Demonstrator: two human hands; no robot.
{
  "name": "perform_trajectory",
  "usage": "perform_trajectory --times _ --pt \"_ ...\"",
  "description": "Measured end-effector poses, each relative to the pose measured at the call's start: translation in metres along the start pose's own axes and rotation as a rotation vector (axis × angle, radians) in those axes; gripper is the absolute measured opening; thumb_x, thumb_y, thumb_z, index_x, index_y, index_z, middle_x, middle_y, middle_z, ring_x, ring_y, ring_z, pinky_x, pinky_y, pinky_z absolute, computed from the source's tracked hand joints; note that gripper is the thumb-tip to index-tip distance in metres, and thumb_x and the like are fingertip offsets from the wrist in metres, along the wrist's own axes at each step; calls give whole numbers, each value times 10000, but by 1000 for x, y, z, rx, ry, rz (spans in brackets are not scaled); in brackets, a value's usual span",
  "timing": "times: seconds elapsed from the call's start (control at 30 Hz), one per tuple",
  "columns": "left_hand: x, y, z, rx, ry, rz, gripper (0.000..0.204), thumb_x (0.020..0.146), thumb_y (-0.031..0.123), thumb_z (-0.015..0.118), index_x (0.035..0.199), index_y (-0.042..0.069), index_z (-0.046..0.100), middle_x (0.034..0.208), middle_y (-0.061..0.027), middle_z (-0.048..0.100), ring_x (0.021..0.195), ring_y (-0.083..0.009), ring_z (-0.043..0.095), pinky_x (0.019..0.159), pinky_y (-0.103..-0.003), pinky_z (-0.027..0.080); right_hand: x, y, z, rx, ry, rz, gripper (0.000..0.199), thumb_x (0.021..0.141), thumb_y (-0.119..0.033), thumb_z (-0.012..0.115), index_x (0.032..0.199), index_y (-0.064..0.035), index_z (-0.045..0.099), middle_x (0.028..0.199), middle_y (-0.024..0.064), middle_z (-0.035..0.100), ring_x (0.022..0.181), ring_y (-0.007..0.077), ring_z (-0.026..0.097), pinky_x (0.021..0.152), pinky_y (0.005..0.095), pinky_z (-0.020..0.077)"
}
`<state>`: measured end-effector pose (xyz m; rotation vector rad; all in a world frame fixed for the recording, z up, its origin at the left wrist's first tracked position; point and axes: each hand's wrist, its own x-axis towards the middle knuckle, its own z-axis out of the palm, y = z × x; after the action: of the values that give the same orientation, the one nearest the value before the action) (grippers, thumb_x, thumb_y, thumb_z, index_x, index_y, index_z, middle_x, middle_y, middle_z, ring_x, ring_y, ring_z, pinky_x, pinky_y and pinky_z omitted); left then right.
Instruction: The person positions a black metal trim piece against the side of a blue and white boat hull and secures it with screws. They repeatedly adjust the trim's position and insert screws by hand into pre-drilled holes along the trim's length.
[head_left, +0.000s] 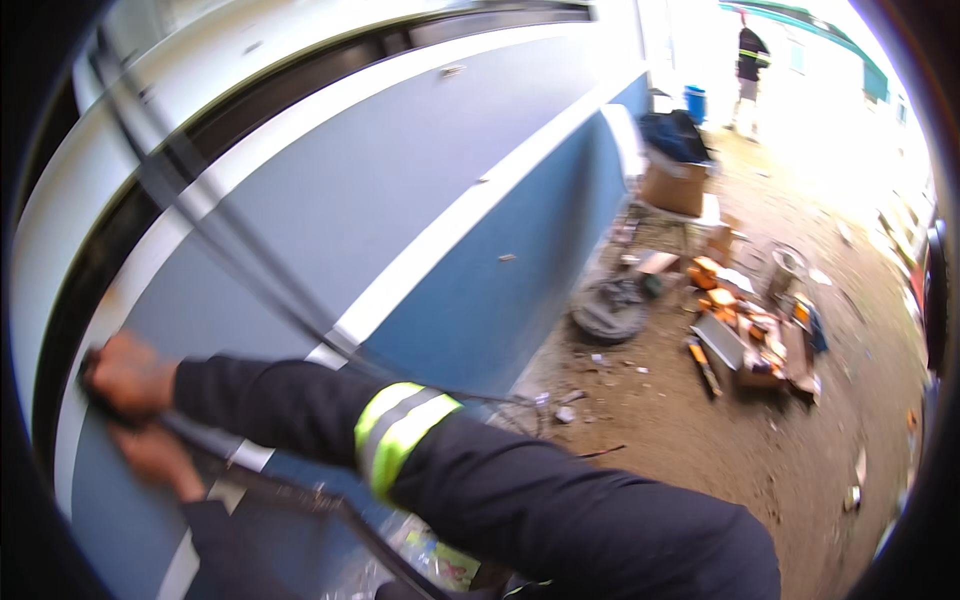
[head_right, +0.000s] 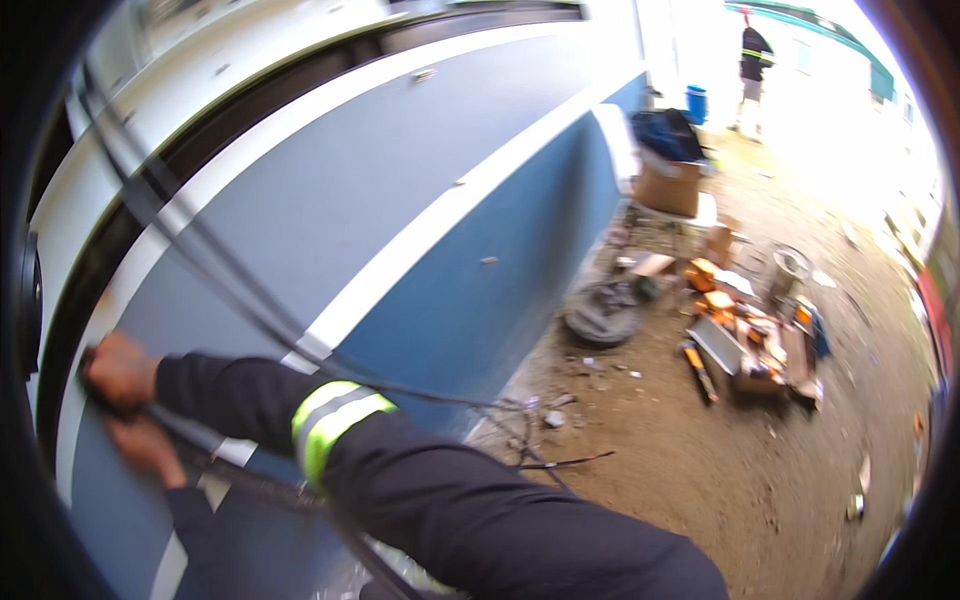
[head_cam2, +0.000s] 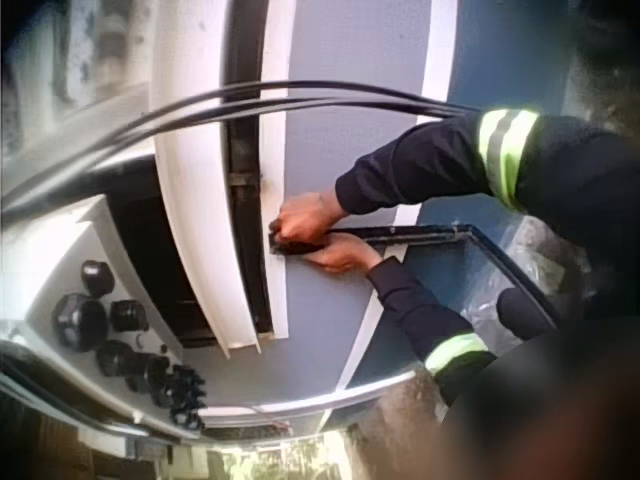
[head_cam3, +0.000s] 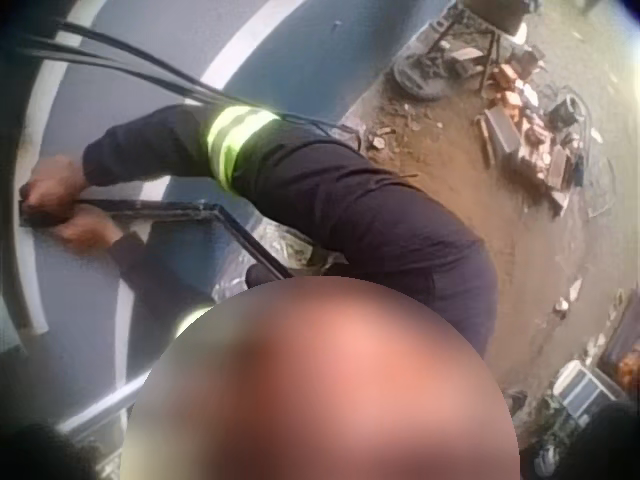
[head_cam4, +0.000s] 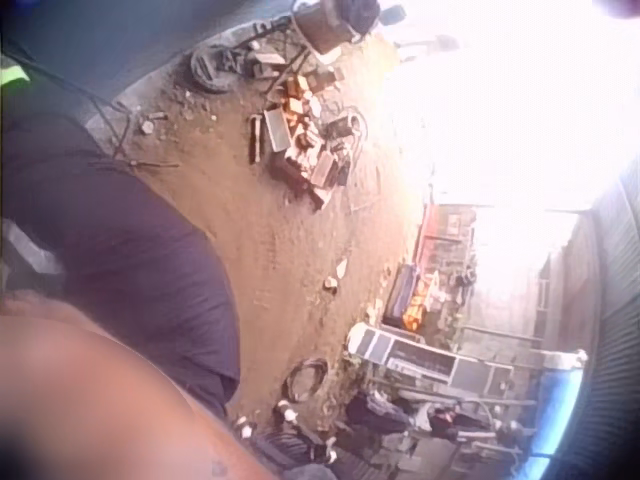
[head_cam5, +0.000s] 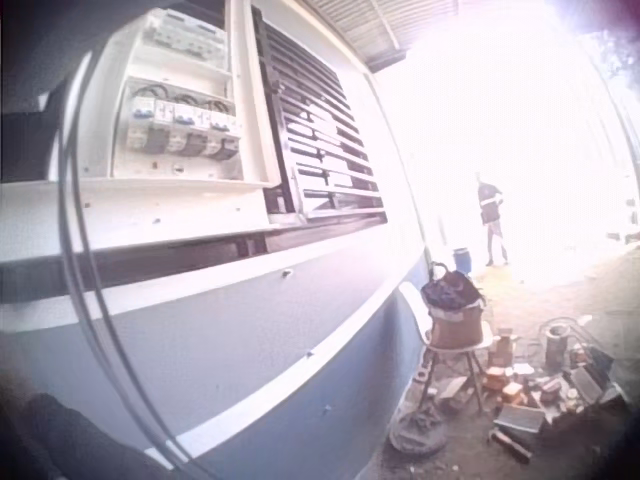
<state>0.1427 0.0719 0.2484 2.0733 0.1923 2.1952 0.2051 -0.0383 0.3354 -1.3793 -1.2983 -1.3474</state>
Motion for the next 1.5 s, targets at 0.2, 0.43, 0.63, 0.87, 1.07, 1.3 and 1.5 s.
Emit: perform_trajectory --times 0.2,0.43,0.63,0.87,1.07,1.3,1.5 --pt "-1 58 -16 120 -10 -170 307 944 289 702 1139 65 622 885 -267 729 839 -542 691 703 -619 511 -6 3 -45 122 -143 56 421 717 -215 834 1122 -145 745 1066 126 705 874 351 746 772 448 625" --pt "11 67 -25 251 8 -169 351 1010 358 693 981 27 580 782 -207 700 711 -454 692 595 -552 509 0 1 -47 74 -103 -95 161 794 -177 840 947 -128 832 963 43 735 785 249 743 724 373 615" --pt "11 69 -22 227 28 -174 382 1000 378 720 934 36 562 747 -192 680 690 -437 684 566 -540 500 -4 7 -52 309 11 -28 101 830 -87 836 929 -92 817 914 53 751 804 243 760 724 355 611" --pt "18 61 -34 -21 -122 -226 396 1023 399 700 915 42 565 731 -203 703 700 -456 702 609 -545 510 -11 12 -43 478 279 59 112 906 63 678 967 -31 678 878 63 732 757 186 783 688 298 609" --pt "37 65 -43 66 -171 -187 338 1070 368 624 1077 38 551 710 -214 714 690 -488 704 655 -580 521 -15 14 -43 347 454 48 198 882 46 674 1030 -79 716 897 81 715 739 227 758 670 334 581" --pt "48 65 -31 101 -82 -69 276 1087 251 573 1136 -20 572 848 -252 749 829 -486 727 721 -578 534 -22 7 -53 346 437 73 276 894 74 637 1112 -49 755 1070 120 723 846 221 771 729 334 610" --pt "48 60 -24 137 -21 14 282 1062 221 593 1137 -50 611 899 -274 752 838 -497 723 742 -567 531 -18 11 -42 379 708 -41 196 804 94 628 952 -21 687 896 158 665 723 347 673 624 380 532"
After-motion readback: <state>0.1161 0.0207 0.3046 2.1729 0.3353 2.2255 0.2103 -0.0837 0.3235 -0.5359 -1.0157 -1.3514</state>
